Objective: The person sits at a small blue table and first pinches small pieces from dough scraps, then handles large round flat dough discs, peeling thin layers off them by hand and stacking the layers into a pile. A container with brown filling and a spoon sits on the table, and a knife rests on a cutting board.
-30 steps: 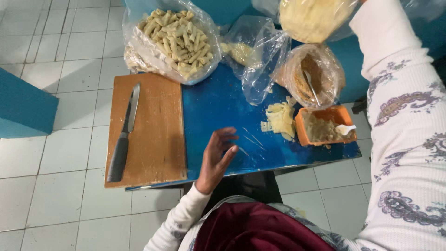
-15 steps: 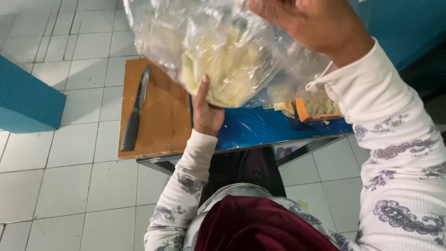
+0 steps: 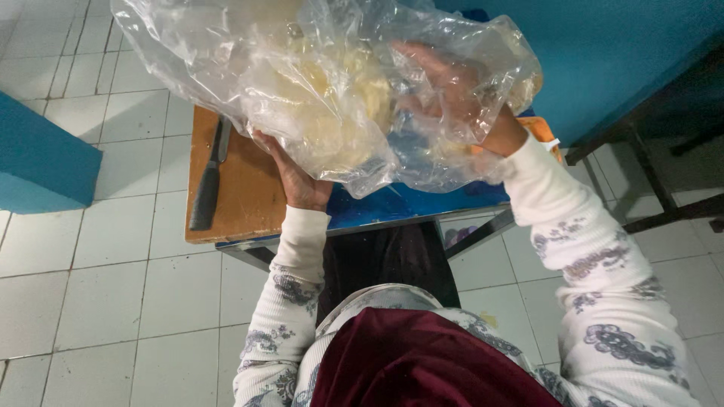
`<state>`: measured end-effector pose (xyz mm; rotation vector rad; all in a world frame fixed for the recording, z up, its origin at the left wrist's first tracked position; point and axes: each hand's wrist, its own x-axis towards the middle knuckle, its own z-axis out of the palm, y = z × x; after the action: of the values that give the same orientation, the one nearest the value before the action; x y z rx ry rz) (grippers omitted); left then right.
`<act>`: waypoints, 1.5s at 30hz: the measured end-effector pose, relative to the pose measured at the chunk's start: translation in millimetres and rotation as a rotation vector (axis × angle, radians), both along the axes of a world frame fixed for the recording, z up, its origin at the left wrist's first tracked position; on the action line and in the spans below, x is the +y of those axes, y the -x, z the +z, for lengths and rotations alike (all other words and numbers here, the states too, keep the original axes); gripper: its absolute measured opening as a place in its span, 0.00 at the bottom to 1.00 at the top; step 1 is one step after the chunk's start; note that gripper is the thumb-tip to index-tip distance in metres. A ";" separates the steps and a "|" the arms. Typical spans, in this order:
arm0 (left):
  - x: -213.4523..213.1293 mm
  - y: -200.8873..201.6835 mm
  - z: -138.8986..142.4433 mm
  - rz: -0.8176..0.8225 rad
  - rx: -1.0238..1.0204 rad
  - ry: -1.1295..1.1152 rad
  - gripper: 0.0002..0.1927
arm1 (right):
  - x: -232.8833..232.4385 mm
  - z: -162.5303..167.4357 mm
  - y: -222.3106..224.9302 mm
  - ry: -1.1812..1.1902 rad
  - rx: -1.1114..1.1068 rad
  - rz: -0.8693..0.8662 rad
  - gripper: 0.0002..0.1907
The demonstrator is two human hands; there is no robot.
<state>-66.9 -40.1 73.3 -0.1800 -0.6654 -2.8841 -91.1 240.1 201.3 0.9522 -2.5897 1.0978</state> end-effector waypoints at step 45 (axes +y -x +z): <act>-215.2 -56.8 164.9 0.851 0.043 1.631 0.36 | -45.5 -157.5 9.9 0.413 -0.274 -0.097 0.32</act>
<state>-10.1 -255.3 238.2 -0.0885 -2.1524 -1.0146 -101.0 194.6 43.8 0.6108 -2.4180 1.7477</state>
